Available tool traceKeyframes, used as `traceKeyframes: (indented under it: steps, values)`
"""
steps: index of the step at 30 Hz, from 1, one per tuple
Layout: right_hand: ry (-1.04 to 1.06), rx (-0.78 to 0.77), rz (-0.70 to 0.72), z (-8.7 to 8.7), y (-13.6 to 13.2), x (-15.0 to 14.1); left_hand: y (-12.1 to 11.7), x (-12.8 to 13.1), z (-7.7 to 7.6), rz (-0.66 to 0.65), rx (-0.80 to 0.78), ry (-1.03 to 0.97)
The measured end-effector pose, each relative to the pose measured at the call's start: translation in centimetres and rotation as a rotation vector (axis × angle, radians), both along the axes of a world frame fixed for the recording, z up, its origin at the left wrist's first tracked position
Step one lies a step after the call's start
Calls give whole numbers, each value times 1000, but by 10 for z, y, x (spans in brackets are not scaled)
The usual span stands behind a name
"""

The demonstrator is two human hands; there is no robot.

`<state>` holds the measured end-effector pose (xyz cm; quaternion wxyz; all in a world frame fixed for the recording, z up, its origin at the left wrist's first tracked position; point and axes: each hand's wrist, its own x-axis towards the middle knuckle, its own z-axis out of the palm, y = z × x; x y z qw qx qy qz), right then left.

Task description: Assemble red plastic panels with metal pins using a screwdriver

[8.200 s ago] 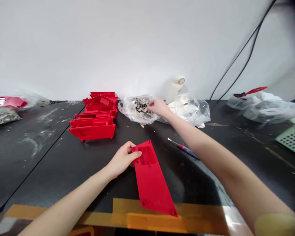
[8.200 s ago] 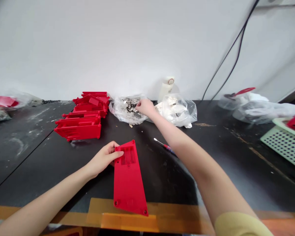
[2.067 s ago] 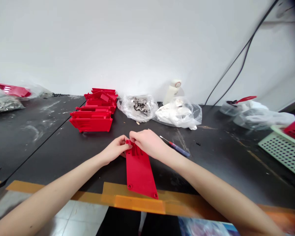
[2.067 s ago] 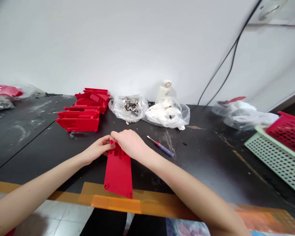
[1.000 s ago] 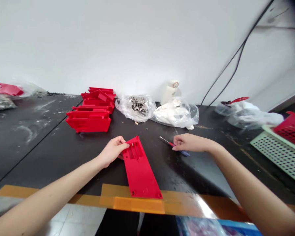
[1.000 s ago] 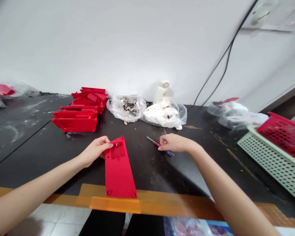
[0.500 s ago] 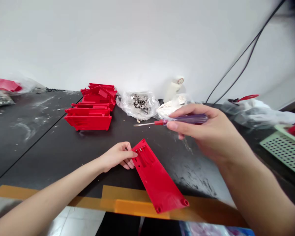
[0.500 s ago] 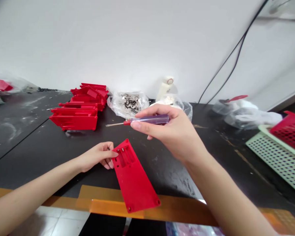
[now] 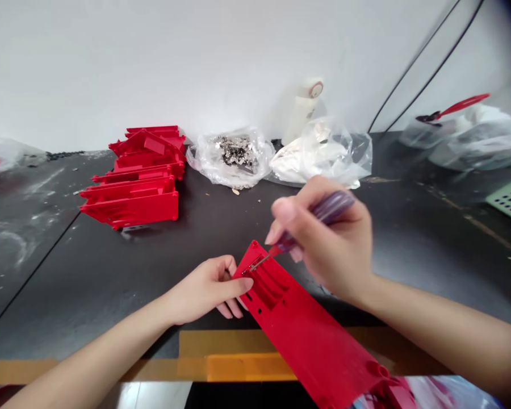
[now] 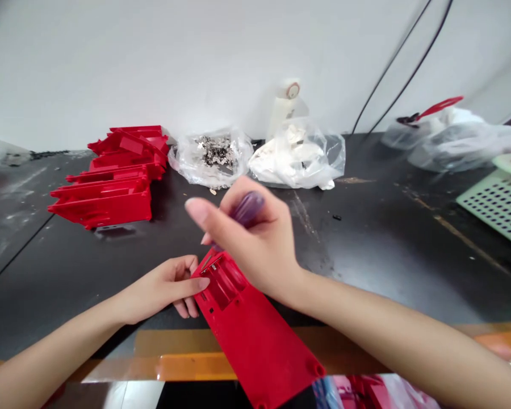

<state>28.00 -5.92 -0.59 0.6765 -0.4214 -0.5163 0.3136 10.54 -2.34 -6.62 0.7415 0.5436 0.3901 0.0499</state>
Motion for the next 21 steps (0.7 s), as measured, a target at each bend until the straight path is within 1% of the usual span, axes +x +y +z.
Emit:
traceKeyframes:
  steps: [2, 4, 8, 12, 19, 21]
  values:
    - [-83, 31, 1, -13, -1, -7, -1, 0, 2, -34, 14, 17]
    - [-126, 40, 8, -22, -2, -10, 0, 0, 4, -53, 22, 26]
    - [-205, 87, 7, -30, -3, -10, 1, 0, 4, -67, 32, 27]
    - [-242, 133, 40, -31, -4, -10, 0, -1, 2, -80, 24, 27]
    - [-247, 188, 65, -24, -8, -8, 1, 0, 5, -96, 26, 30]
    - [-245, 182, 120, -25, -9, -6, 1, 0, 7, -101, 20, 31]
